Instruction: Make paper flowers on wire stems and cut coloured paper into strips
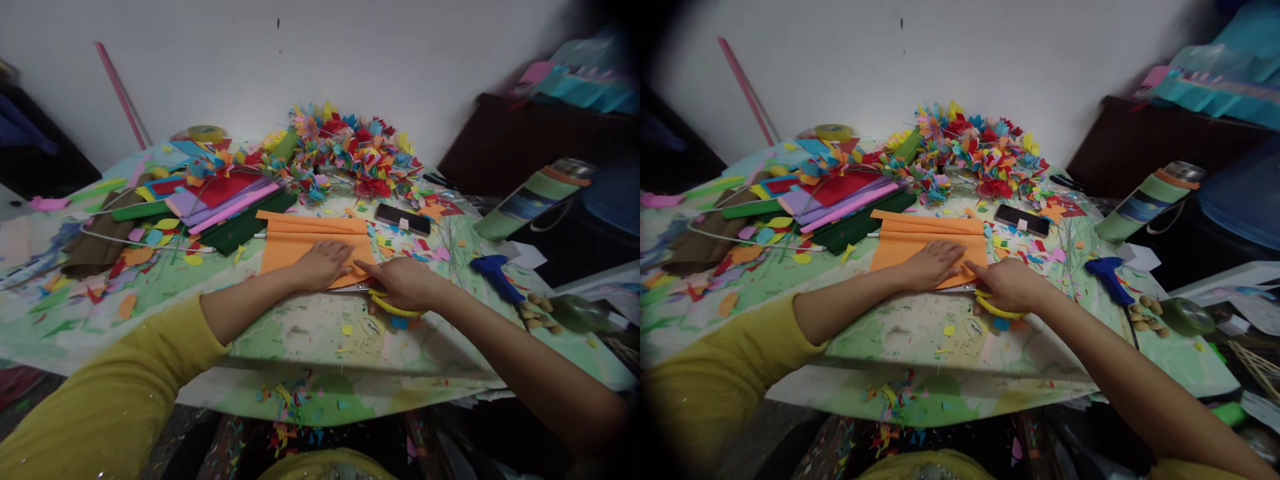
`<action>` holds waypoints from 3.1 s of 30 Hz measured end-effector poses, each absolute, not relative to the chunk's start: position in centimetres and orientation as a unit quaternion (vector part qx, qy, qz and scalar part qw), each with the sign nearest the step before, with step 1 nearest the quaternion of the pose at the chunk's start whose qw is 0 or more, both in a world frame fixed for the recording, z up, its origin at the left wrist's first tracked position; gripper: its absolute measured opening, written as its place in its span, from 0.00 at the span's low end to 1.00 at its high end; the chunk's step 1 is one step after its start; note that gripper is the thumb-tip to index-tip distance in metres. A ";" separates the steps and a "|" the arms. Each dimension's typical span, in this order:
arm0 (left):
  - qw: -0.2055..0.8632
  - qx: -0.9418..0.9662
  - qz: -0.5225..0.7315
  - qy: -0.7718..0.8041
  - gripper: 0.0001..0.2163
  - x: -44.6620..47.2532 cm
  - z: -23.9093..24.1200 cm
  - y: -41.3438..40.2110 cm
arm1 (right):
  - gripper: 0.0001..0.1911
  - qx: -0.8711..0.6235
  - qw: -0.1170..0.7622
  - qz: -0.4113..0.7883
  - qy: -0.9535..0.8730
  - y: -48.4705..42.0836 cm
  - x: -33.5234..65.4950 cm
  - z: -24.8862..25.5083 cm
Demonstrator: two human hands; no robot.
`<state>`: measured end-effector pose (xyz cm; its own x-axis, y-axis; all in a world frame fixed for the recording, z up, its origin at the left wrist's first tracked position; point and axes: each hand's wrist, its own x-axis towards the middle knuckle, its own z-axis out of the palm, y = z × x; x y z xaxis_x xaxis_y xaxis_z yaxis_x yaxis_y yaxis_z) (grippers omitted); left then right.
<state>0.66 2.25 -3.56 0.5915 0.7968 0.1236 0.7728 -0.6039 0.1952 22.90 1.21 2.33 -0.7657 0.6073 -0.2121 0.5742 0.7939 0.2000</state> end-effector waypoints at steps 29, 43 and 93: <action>0.007 0.880 0.081 0.468 0.26 -3.4 -3.4 1.3 | 0.42 0.330 0.148 0.064 0.930 0.2 21.8 3.4; 0.017 0.879 0.088 0.468 0.26 -3.5 -3.5 1.3 | 0.42 0.319 0.142 0.052 0.936 0.4 20.7 3.1; 0.011 0.882 0.101 0.461 0.26 -3.5 -3.8 1.4 | 0.42 0.259 0.118 0.086 0.955 -0.3 16.0 2.6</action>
<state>-3.54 1.40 -3.84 0.5550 0.8147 0.1679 0.8101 -0.5753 0.1134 15.95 -0.35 2.56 -0.8379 0.5152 -0.1800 0.4746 0.8507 0.2259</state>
